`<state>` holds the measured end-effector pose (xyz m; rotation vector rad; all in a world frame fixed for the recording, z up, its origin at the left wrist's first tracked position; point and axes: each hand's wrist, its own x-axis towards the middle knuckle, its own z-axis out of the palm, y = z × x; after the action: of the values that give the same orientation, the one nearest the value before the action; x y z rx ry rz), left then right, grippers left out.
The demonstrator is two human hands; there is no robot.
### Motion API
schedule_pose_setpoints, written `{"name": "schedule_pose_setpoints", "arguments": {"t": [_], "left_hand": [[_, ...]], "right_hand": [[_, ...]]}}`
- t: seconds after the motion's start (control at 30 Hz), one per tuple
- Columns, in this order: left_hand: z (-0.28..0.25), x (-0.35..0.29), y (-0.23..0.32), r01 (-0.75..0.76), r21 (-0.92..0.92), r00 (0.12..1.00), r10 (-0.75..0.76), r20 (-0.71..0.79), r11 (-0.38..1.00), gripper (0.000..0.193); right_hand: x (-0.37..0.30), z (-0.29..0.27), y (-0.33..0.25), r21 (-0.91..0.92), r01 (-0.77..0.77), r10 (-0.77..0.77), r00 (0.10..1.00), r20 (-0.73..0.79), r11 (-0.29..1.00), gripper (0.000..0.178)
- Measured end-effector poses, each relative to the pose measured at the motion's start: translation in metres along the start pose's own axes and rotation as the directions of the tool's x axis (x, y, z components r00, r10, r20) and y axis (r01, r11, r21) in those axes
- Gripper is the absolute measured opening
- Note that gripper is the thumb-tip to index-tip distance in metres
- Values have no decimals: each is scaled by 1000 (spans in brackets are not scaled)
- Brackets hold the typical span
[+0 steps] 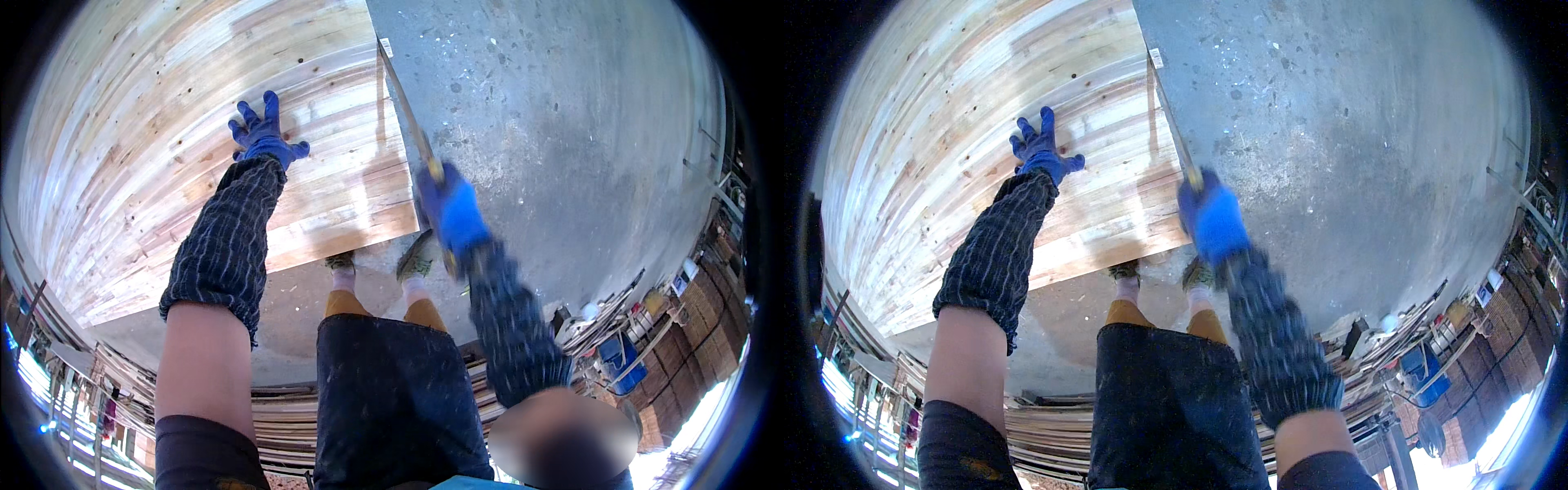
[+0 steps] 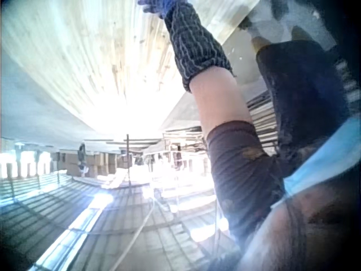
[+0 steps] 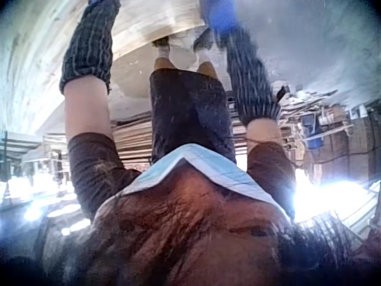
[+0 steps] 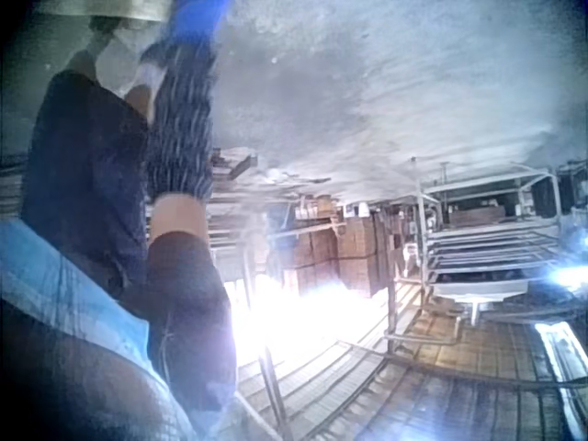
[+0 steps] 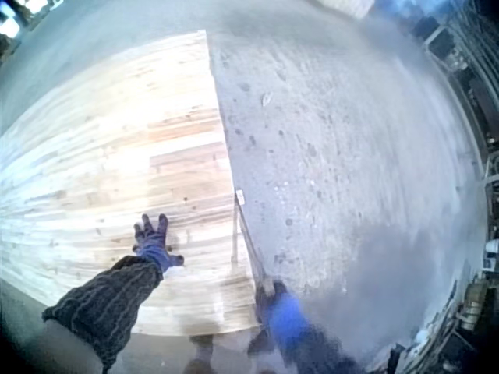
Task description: The person moves a large wooden panel across the workshop floor, uses a crowbar to pry it, and then uses a hand saw to cut a section off the panel. The cut piece is then placed onto a stack of other panels.
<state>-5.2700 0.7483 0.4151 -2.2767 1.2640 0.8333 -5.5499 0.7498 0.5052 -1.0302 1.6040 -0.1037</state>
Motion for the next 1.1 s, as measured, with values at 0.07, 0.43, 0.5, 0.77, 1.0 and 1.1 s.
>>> {"name": "schedule_pose_setpoints", "arguments": {"t": [0.07,0.43,0.5,0.77,1.0,1.1], "left_hand": [[1,-3,8,-35,-32,999,35,-11,999,118],[-12,-5,10,81,-66,996,-77,54,995,116],[-7,-3,14,72,-70,996,-68,58,995,117],[-6,-1,1,95,-16,994,-94,63,995,116],[7,4,8,-22,-70,1000,23,4,997,112],[3,-1,-2,74,-46,997,-72,41,996,112]], "right_hand": [[30,-4,-22,22,-23,22,999,49,1000,24],[20,4,-29,-52,-29,28,1000,-9,998,22],[43,4,-27,-2,-25,26,999,20,1000,20],[-31,-7,40,-146,-38,31,998,-46,989,22],[35,-3,16,-96,163,-168,985,-41,982,27],[-42,-5,64,-142,-28,18,997,-72,989,29]]}}
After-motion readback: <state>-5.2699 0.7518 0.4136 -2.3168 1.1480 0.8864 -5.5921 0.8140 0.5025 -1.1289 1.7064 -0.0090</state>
